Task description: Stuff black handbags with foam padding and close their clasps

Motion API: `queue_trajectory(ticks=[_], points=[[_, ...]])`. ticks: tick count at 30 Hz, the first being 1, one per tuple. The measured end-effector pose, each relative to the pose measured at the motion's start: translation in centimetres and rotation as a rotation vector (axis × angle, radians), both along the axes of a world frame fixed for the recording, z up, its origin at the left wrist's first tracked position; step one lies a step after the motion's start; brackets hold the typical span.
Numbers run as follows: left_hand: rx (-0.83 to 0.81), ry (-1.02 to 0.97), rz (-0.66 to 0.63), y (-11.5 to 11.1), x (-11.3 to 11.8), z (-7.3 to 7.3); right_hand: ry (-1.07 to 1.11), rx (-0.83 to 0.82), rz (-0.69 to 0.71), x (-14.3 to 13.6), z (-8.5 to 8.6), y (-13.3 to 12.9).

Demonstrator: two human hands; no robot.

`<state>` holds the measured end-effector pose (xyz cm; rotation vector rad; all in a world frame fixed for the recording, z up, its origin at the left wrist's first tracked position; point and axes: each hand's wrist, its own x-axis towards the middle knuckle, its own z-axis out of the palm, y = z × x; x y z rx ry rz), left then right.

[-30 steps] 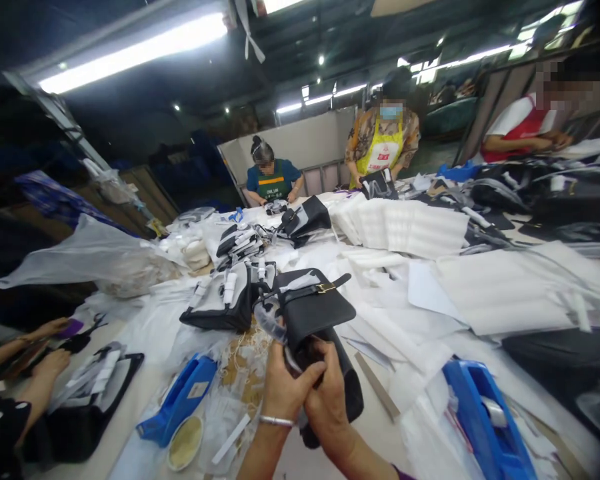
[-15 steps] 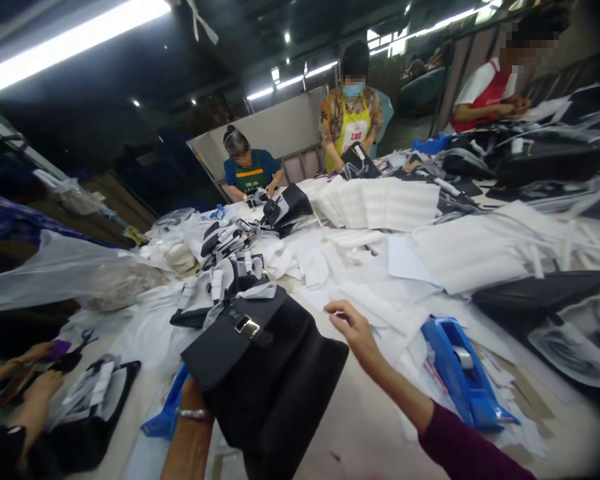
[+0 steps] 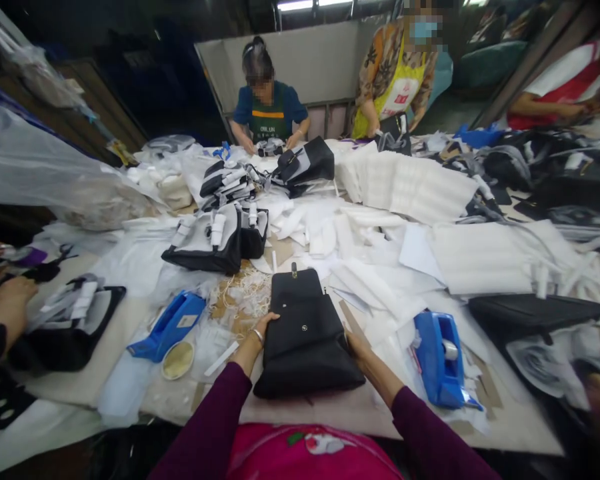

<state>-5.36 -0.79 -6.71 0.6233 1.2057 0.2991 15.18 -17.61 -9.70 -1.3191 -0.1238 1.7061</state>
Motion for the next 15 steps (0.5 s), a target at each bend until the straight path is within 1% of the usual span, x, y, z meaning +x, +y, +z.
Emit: queue_trajectory(ticks=[1,3,5,7,9,11,13,15], points=[[0.025,0.014,0.003,0.3,0.0,-0.8,-0.054,-0.025,-0.008,0.1,-0.5,0.0],[0.106,0.020,-0.015,1.1,-0.2,-2.1,-0.181,-0.055,-0.009,0.5,-0.6,-0.3],[0.236,0.042,-0.055,2.1,-0.6,-2.8,-0.349,-0.066,-0.024,1.0,0.4,-1.1],[0.417,0.155,-0.112,3.1,-1.1,-2.9,-0.562,-0.067,-0.081,1.3,2.0,-2.2],[0.678,0.351,-0.217,3.9,-1.3,-2.3,-0.768,-0.048,-0.132,1.0,3.9,-3.2],[0.976,0.514,-0.379,4.2,-0.6,-1.2,-0.892,-0.044,-0.123,-0.2,5.7,-4.1],[1.203,0.556,-0.578,4.0,1.4,0.2,-0.946,-0.051,-0.069,-1.9,6.9,-4.6],[1.294,0.527,-0.770,3.2,4.4,1.2,-1.002,-0.053,-0.024,-3.8,7.6,-4.7]])
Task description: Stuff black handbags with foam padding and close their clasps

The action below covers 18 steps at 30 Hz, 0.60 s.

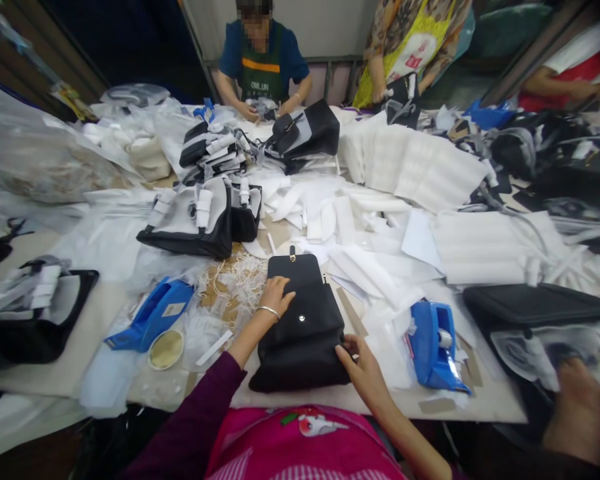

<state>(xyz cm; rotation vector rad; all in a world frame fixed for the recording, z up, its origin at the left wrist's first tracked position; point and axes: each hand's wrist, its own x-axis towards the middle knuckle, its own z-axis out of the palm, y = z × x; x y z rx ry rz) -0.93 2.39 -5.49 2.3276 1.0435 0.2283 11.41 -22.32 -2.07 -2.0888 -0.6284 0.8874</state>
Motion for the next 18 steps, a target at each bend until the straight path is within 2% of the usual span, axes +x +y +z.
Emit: queue_trajectory(ticks=[3,6,9,13,18], points=[[-0.001,0.121,-0.140,-1.5,4.9,0.4,-0.130,-0.019,0.029,-2.0,0.2,0.3],[-0.003,0.198,-0.147,-2.3,8.0,-0.7,-0.222,-0.003,0.038,-2.7,0.0,0.5],[-0.076,0.198,-0.112,-1.9,8.7,-2.6,-0.233,-0.003,0.032,-2.8,-0.4,0.0],[-0.184,0.076,-0.059,-0.7,8.8,-4.8,-0.100,-0.131,-0.029,-2.3,-1.1,-0.9],[-0.247,-0.021,-0.041,-0.2,9.2,-6.3,0.077,-0.297,0.002,-0.7,-1.1,-0.1]])
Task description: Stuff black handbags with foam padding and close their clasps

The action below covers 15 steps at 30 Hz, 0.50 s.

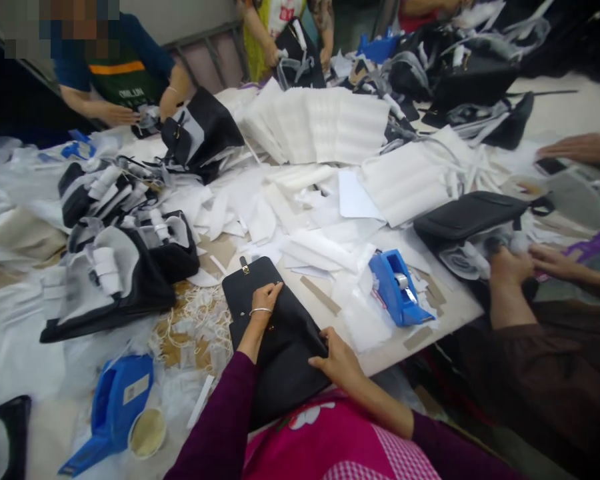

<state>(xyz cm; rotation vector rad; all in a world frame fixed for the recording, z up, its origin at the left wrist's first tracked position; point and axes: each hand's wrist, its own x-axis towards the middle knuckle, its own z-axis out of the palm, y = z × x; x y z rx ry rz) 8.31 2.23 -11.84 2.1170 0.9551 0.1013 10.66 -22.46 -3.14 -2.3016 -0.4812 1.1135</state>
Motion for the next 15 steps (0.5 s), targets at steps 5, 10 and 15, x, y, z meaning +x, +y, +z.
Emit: queue_trajectory(ticks=[5,10,15], points=[[0.071,0.077,-0.048,0.0,0.3,-0.2,-0.171,0.144,0.147,0.7,-0.7,1.5],[0.122,0.258,-0.046,-0.7,0.7,0.6,-0.382,0.065,0.385,1.8,-1.4,2.1],[-0.028,0.218,-0.042,-1.2,1.1,1.1,-0.618,0.415,0.676,4.1,-1.9,7.3]])
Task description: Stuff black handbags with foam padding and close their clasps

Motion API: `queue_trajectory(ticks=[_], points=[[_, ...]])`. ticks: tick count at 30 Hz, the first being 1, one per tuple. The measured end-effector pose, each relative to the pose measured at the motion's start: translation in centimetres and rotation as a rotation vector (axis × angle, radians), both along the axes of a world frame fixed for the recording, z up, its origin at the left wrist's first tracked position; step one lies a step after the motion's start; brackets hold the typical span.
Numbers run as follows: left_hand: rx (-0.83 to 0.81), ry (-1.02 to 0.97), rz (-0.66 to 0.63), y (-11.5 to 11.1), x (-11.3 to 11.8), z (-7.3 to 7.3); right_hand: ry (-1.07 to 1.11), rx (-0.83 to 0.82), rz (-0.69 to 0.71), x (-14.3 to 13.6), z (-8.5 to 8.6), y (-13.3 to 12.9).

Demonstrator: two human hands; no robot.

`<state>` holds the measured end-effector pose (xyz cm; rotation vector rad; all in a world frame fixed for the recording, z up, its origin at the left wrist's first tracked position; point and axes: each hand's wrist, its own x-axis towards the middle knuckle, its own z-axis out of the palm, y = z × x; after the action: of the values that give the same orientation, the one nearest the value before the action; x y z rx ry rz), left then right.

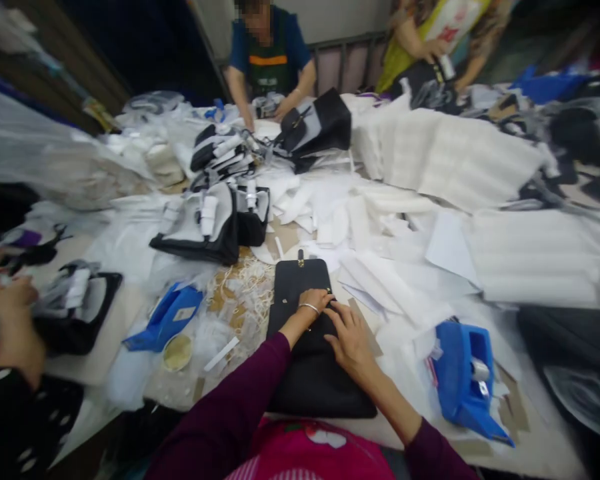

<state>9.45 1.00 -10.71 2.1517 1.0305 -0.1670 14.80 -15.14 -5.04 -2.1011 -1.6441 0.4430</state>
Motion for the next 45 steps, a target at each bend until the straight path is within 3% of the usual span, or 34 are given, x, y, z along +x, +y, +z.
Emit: queue_trajectory(ticks=[2,4,6,8,10,12,16,21,25,29,31,34,38,41,45], points=[[-0.039,-0.044,0.044,0.9,-0.5,0.2,0.033,0.039,0.099,0.0,-1.4,2.1],[-0.048,-0.113,0.083,2.5,-2.4,0.6,0.032,0.037,0.157,-0.2,-3.1,3.1],[-0.006,-0.209,0.173,4.0,-5.9,1.2,0.020,0.018,0.198,-0.3,-4.5,3.1],[0.059,-0.282,0.358,4.9,-10.3,1.8,0.013,0.003,0.205,-0.1,-5.2,2.6],[0.010,-0.237,0.513,4.8,-14.1,2.0,0.011,-0.004,0.203,0.0,-5.3,2.4],[-0.066,-0.203,0.576,3.7,-16.5,1.7,0.003,-0.013,0.201,0.0,-5.0,2.5],[-0.055,-0.255,0.596,1.4,-16.6,0.1,-0.061,-0.046,0.214,-0.3,-4.3,2.6],[-0.187,-0.264,0.672,1.7,-15.4,-1.2,-0.159,-0.068,0.322,-1.3,-3.5,3.1],[-0.191,-0.269,0.688,2.2,-15.1,-0.9,-0.059,-0.080,0.553,-3.3,-3.7,6.2],[-0.150,-0.244,0.761,1.9,-15.9,0.4,-0.060,-0.100,0.698,-5.3,-4.4,10.7],[-0.124,-0.255,0.809,0.6,-17.5,1.6,-0.079,-0.116,0.776,-5.7,-4.8,12.4],[-0.155,-0.284,0.875,-3.5,-20.3,3.9,-0.116,-0.158,0.878,-5.8,-5.0,14.1],[-0.398,-0.220,0.955,-9.6,-21.8,6.6,-0.133,-0.225,0.947,-6.2,-5.0,15.5],[-0.510,-0.271,1.002,-11.8,-21.7,6.5,-0.147,-0.256,0.931,-7.0,-4.9,16.0],[-0.591,-0.339,1.099,-12.2,-22.5,4.2,-0.176,-0.253,0.825,-8.0,-5.2,15.8]])
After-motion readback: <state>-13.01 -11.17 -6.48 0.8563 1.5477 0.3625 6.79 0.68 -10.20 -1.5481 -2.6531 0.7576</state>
